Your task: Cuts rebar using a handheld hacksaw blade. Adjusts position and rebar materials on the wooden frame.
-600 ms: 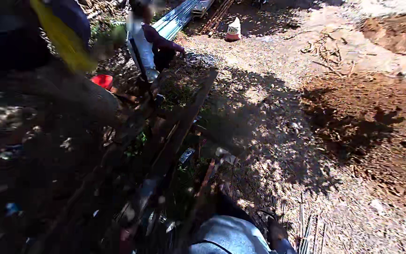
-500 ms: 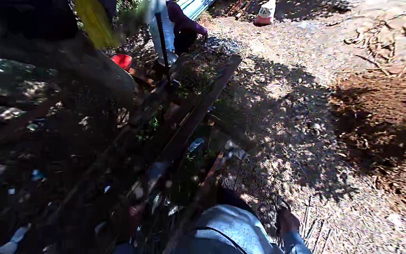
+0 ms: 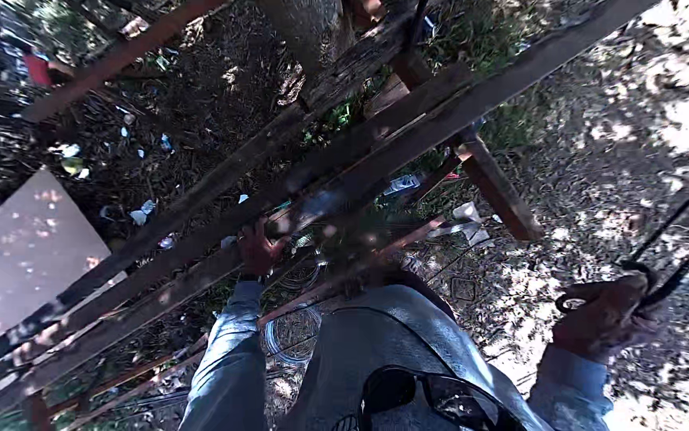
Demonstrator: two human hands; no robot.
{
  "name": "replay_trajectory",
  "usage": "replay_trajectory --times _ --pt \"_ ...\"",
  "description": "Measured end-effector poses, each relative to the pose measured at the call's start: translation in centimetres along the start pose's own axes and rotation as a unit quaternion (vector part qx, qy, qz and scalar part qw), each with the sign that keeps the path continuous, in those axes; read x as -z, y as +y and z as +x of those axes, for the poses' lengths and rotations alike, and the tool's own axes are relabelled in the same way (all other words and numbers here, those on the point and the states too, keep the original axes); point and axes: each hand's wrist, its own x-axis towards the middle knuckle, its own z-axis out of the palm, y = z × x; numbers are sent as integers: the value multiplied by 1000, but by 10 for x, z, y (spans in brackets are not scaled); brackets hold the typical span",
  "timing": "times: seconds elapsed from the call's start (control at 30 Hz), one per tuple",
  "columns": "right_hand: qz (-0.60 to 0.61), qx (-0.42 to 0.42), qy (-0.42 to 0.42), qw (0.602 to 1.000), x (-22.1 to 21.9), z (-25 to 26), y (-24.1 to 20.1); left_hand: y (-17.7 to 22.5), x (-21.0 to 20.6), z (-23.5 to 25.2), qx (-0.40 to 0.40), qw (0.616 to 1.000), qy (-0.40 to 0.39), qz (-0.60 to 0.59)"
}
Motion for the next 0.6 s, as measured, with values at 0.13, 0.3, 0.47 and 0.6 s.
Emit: replay_trajectory --times 0.13,0.3,0.47,0.6 --pt "52 -28 -161 985 -47 1 1 -3 -6 -7 9 1000 5 -7" --pt "116 -24 -359 926 -100 -26 -13 -2 -6 -11 30 999 25 -24" --pt "110 -22 -470 875 -147 -69 -30 -3 -11 -11 52 998 20 -6" --pt "86 -32 -506 858 -177 -108 -32 -4 -11 -10 51 998 20 -6"
